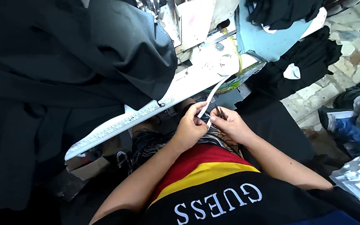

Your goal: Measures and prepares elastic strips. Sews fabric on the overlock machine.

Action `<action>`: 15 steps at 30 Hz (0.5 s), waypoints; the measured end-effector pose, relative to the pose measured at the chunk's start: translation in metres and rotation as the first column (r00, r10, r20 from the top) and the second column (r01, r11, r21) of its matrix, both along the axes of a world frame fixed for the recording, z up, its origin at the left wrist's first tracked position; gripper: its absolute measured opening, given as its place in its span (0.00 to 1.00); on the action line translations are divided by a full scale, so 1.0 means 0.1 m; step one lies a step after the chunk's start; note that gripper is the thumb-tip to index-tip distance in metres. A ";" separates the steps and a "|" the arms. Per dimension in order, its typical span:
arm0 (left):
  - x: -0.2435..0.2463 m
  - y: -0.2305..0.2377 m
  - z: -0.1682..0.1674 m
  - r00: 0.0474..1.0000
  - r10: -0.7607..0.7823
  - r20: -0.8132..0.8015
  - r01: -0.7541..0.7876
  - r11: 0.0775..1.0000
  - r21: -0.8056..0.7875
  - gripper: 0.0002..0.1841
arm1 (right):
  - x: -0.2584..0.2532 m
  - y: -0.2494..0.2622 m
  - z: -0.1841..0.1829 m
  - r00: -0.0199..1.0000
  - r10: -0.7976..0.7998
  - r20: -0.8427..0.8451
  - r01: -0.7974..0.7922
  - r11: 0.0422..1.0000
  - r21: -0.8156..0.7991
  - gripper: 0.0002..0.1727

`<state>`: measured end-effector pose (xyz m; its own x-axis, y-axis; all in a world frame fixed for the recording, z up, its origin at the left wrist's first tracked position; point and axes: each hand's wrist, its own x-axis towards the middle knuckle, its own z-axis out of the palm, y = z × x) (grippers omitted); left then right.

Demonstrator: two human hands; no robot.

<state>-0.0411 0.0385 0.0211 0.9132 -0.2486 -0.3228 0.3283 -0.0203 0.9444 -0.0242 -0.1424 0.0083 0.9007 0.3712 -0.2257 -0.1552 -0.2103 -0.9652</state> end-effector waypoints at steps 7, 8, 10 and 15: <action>-0.03 0.15 0.00 0.957 0.069 0.280 -0.166 0.927 0.336 0.15 | 0.14 0.01 0.17 0.999 0.019 -0.034 -0.018 0.999 0.035 0.09; -0.03 0.16 -0.01 0.947 0.080 0.312 -0.187 0.925 0.330 0.12 | 0.16 0.01 0.18 0.999 0.027 -0.028 -0.026 0.999 0.035 0.10; -0.04 0.17 0.00 0.935 0.090 0.342 -0.172 0.961 0.217 0.10 | 0.19 0.04 0.19 0.999 0.038 -0.023 -0.037 0.998 0.046 0.10; -0.05 0.08 0.08 0.945 0.079 0.317 -0.089 0.996 0.015 0.11 | 0.23 0.11 0.23 0.996 0.072 -0.044 -0.069 0.995 0.069 0.11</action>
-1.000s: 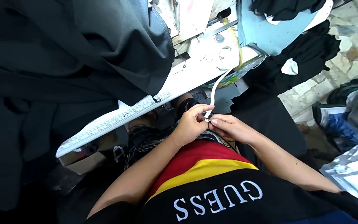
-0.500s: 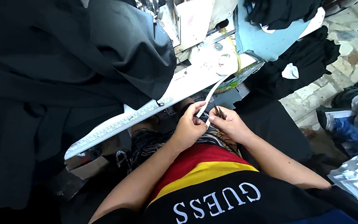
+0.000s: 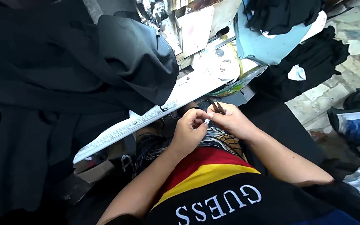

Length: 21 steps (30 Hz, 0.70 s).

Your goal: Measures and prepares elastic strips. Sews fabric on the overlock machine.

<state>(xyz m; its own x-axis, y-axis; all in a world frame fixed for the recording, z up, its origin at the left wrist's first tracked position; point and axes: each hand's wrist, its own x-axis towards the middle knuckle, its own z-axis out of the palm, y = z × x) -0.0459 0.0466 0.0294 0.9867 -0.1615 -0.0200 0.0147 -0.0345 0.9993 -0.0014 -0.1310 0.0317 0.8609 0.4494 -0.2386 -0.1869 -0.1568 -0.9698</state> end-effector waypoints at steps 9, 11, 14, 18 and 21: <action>0.06 0.04 0.04 0.996 0.029 -0.089 -0.032 0.999 -0.031 0.13 | 0.00 -0.26 -0.12 0.987 0.113 -0.116 -0.112 0.994 0.012 0.16; 0.06 0.04 0.03 0.996 0.033 -0.081 -0.035 0.999 -0.027 0.15 | -0.02 -0.34 -0.14 0.971 0.193 -0.138 -0.194 0.981 0.004 0.14; 0.07 0.02 0.01 0.999 0.014 -0.041 -0.015 1.000 -0.012 0.16 | -0.04 -0.36 -0.13 0.955 0.256 -0.149 -0.260 0.966 -0.003 0.12; 0.06 -0.01 0.00 0.999 -0.010 0.037 0.009 0.999 0.044 0.15 | -0.03 -0.28 -0.09 0.951 0.276 -0.141 -0.275 0.961 0.025 0.11; 0.06 -0.01 0.02 0.999 -0.027 0.042 0.024 0.997 0.069 0.14 | -0.02 -0.24 -0.07 0.952 0.275 -0.138 -0.272 0.962 0.038 0.10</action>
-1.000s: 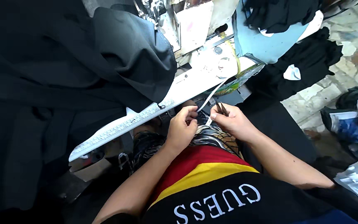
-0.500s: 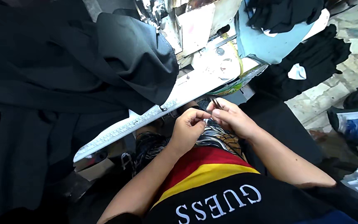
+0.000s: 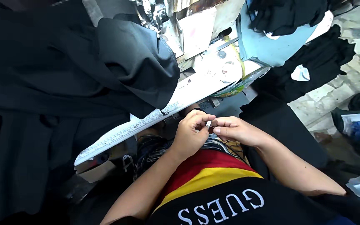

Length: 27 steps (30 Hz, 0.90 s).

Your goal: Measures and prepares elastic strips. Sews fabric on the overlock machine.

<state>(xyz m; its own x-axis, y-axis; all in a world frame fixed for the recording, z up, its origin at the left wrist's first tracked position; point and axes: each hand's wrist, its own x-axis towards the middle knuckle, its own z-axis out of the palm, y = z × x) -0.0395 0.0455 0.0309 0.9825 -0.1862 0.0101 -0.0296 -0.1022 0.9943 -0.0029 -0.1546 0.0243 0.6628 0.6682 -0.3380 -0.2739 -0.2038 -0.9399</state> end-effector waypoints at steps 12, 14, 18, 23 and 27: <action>0.08 0.02 0.02 1.000 0.006 0.015 -0.007 0.999 0.039 0.14 | 0.06 -0.01 -0.02 0.999 0.019 -0.044 -0.018 1.000 0.014 0.10; 0.23 0.08 0.05 0.987 0.027 0.160 -0.055 0.983 0.177 0.15 | 0.09 -0.05 0.00 0.999 -0.020 -0.044 0.018 0.998 -0.054 0.09; 0.66 0.15 0.06 0.861 0.060 0.505 -0.279 0.886 0.371 0.14 | 0.19 -0.10 0.10 0.974 -0.210 0.087 0.220 0.966 -0.133 0.09; 1.04 0.17 -0.04 0.724 0.013 0.690 -0.520 0.668 0.533 0.14 | 0.56 -0.09 0.38 0.739 -0.604 0.297 0.594 0.793 0.135 0.05; 1.07 0.14 -0.06 0.793 0.017 0.608 -0.501 0.585 0.638 0.16 | 1.11 -0.04 0.52 0.524 -0.799 0.296 0.725 0.600 0.337 0.07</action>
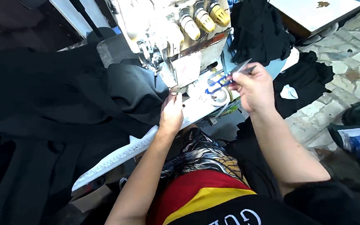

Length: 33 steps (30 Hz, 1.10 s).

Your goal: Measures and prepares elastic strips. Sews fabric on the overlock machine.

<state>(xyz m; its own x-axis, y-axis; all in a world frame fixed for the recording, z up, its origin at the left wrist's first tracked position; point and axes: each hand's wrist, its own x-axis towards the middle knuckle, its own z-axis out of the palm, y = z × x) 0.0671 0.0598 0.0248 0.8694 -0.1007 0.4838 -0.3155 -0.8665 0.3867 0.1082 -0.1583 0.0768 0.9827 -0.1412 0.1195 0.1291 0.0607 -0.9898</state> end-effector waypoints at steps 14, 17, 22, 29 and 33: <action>-0.22 0.00 0.24 0.974 -0.110 -0.200 -0.006 0.864 -0.503 0.17 | 0.67 0.20 -0.08 0.939 -0.218 -0.265 -0.015 0.746 -0.666 0.34; -0.33 -0.03 0.37 0.950 -0.168 -0.262 -0.042 0.765 -0.643 0.09 | 0.59 0.22 -0.03 0.969 -0.170 -0.182 -0.017 0.684 -0.729 0.25; -0.51 0.09 0.78 0.943 -0.306 -0.131 0.105 0.647 -0.756 0.07 | 0.02 0.49 -0.08 0.975 0.119 0.187 -0.006 0.857 -0.516 0.11; -0.09 0.50 1.22 0.992 -0.123 -0.011 0.086 0.759 -0.646 0.05 | -0.28 1.28 -0.23 0.939 0.244 0.240 -0.203 0.962 -0.181 0.21; -0.12 0.80 1.10 0.992 0.053 -0.118 -0.100 0.892 -0.441 0.06 | -0.33 1.52 -0.24 0.949 0.190 0.251 -0.180 0.982 -0.063 0.22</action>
<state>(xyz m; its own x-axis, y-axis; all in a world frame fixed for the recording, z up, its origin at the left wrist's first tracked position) 0.0554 0.1399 0.1344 0.9119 0.1736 0.3718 -0.1940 -0.6160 0.7635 0.0751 -0.0067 0.0529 0.9273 0.0501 0.3708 0.3672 0.0697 -0.9275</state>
